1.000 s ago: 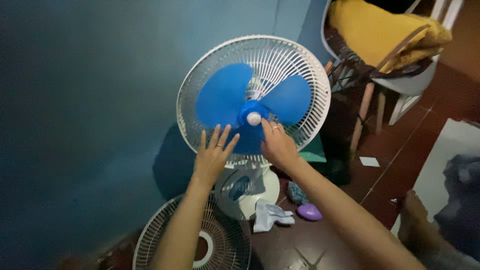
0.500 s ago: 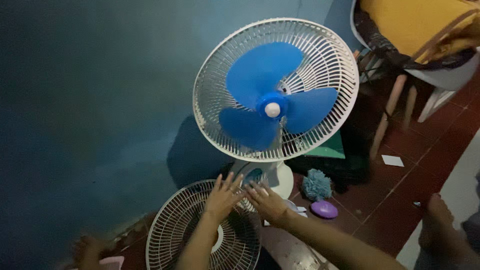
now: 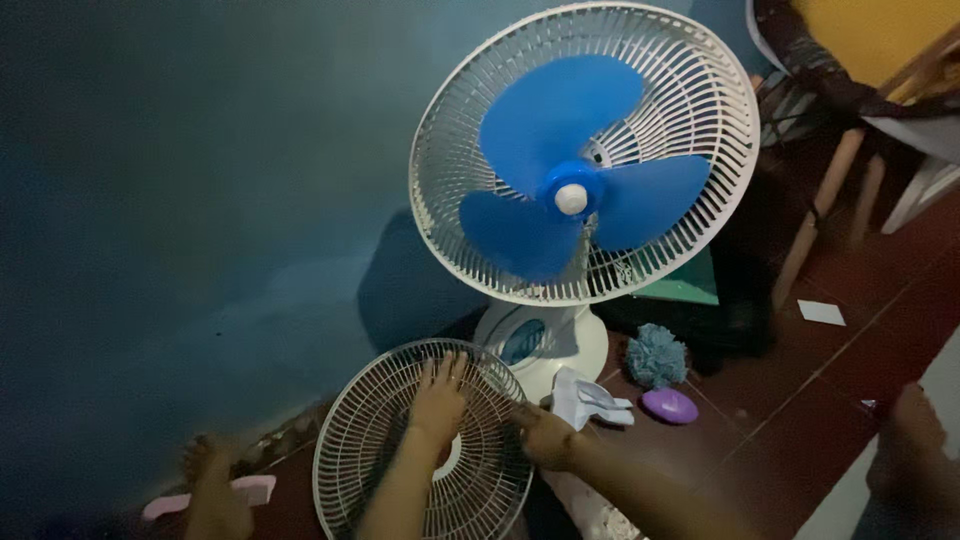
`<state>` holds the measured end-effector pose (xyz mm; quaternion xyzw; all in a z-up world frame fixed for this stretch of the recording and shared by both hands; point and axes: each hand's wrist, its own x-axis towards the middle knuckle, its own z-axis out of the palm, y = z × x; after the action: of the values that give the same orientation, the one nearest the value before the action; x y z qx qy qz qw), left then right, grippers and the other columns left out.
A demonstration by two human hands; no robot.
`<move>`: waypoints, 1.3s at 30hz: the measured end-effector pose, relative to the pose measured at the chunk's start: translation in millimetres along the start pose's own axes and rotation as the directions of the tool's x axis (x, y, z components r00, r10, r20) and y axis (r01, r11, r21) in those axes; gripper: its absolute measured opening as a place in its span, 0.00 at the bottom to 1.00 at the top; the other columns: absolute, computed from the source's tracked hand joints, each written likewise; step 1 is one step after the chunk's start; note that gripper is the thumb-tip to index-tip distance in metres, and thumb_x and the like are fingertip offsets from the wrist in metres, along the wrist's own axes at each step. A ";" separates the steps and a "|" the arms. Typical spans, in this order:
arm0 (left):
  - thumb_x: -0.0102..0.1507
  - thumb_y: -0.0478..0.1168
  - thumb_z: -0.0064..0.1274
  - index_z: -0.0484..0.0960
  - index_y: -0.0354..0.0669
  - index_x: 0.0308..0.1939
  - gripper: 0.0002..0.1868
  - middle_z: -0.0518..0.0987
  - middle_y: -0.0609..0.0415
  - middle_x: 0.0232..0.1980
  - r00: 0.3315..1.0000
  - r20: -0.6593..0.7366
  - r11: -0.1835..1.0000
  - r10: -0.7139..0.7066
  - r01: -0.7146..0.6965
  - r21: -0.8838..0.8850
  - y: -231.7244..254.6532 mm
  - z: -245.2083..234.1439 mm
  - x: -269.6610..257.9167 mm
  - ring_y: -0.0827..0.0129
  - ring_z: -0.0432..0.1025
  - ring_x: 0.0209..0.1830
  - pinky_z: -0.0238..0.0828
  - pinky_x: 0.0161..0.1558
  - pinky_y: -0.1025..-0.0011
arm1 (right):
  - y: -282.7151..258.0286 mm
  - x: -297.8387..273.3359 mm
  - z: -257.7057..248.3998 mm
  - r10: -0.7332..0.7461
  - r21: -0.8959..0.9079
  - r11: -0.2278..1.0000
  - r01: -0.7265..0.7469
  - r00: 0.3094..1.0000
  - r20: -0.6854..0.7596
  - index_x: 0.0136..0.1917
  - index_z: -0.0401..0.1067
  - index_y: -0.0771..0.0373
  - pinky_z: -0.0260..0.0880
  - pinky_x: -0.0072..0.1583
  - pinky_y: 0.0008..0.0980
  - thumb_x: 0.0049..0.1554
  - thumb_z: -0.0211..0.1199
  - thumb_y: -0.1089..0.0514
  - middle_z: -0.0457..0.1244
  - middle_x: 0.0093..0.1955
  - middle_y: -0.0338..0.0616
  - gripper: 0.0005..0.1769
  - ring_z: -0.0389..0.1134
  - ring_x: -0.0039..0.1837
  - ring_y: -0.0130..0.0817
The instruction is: The person assembles a standing electric fan by attaching the blue fan blades to the motor hub, securing them with a white cap, and then attaching the front protective grill. The person uses a white cloth to wipe the fan blades during assembly.
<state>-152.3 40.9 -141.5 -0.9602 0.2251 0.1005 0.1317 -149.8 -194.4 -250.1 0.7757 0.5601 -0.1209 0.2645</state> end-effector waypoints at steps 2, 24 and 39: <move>0.62 0.40 0.57 0.80 0.46 0.60 0.21 0.45 0.40 0.83 0.998 -0.041 0.999 -0.048 0.048 -0.002 -6.0 -2.4 -4.5 0.43 0.38 0.82 0.33 0.75 0.40 | 4.6 -2.2 -5.8 -0.023 0.137 0.988 0.069 0.949 -0.313 0.58 0.75 0.70 0.45 0.76 0.56 0.59 0.57 0.55 0.63 0.62 0.61 0.19 0.57 0.72 0.57; 0.44 0.61 0.67 0.90 0.53 0.48 0.32 0.88 0.51 0.42 0.989 -0.129 0.683 -0.073 -0.045 -0.729 -14.9 -236.2 12.5 0.62 0.82 0.40 0.76 0.46 0.62 | 196.7 -189.6 -241.7 0.635 0.655 0.706 -0.270 -0.167 -0.754 0.74 0.58 0.75 0.52 0.75 0.56 0.55 0.65 0.59 0.55 0.74 0.66 0.38 0.56 0.76 0.62; 0.61 0.69 0.46 0.89 0.42 0.35 0.34 0.86 0.41 0.35 0.987 -0.054 0.757 -0.151 0.080 -0.649 3.6 -233.2 32.7 0.51 0.82 0.39 0.76 0.46 0.54 | 176.2 -194.3 -188.3 0.888 0.863 0.417 -0.287 0.334 -0.318 0.62 0.76 0.61 0.70 0.61 0.45 0.53 0.65 0.53 0.69 0.59 0.55 0.23 0.71 0.58 0.54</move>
<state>-94.0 -45.0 69.9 -0.9628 0.1237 0.1139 -0.2116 -72.6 -289.1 48.9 0.9384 0.1651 0.1368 -0.2711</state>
